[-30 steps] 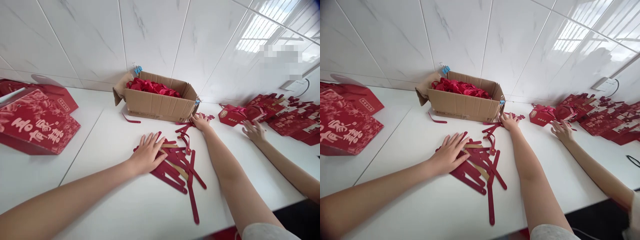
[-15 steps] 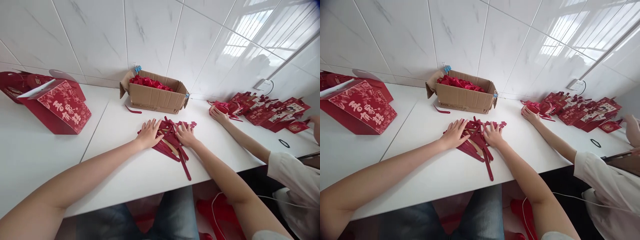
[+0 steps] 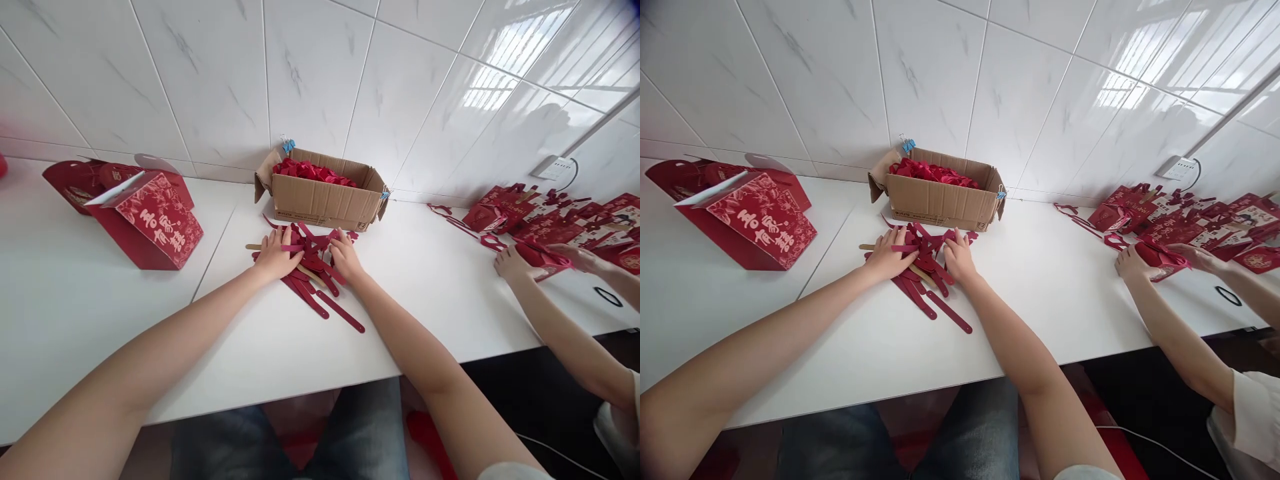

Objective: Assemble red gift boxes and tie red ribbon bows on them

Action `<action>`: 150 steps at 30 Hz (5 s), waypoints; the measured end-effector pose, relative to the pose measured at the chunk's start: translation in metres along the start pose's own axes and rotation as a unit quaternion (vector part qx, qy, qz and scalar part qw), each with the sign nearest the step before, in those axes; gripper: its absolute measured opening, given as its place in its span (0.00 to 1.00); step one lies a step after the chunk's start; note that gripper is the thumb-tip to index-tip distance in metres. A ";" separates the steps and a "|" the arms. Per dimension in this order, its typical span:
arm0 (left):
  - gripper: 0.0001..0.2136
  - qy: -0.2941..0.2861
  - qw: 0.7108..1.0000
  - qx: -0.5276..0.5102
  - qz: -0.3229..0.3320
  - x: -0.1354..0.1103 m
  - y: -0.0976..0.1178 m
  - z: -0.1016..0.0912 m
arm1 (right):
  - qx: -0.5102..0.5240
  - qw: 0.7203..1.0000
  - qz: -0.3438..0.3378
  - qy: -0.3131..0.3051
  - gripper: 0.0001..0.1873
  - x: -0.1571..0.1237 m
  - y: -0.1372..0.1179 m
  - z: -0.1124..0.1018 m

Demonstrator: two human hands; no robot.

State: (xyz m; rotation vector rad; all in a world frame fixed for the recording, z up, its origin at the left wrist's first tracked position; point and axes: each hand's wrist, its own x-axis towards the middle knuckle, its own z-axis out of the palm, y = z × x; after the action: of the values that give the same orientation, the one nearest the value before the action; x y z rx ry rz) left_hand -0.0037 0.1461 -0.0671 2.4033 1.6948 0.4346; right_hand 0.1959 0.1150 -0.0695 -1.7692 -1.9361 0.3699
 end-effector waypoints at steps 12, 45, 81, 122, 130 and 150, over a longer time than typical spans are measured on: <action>0.38 0.149 0.986 -0.067 -0.025 0.002 -0.006 -0.002 | -0.002 0.984 -0.176 -0.035 0.16 -0.048 0.030 -0.035; 0.35 0.191 0.973 -0.128 0.021 0.008 -0.012 0.008 | 0.118 0.901 0.275 0.313 0.27 -0.039 0.150 -0.094; 0.58 -0.153 0.969 -0.045 0.189 -0.005 -0.021 -0.031 | -0.009 1.000 0.008 0.020 0.29 -0.008 0.030 -0.027; 0.09 0.041 0.975 -0.127 0.180 -0.004 -0.007 -0.003 | -0.008 0.973 -0.112 -0.203 0.13 -0.039 0.010 -0.057; 0.15 0.059 0.955 -0.220 0.190 0.000 -0.003 -0.004 | 0.001 0.977 -0.115 -0.180 0.07 -0.045 -0.004 -0.040; 0.36 -0.093 0.952 -0.080 0.282 -0.023 0.015 -0.013 | -0.029 0.987 -0.066 -0.147 0.08 -0.038 0.015 -0.057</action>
State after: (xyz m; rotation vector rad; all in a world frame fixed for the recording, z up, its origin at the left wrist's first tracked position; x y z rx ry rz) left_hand -0.0019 0.1192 -0.0534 2.6715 0.8417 0.3802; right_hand 0.2404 0.0722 -0.0358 -1.6881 -2.2751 0.5584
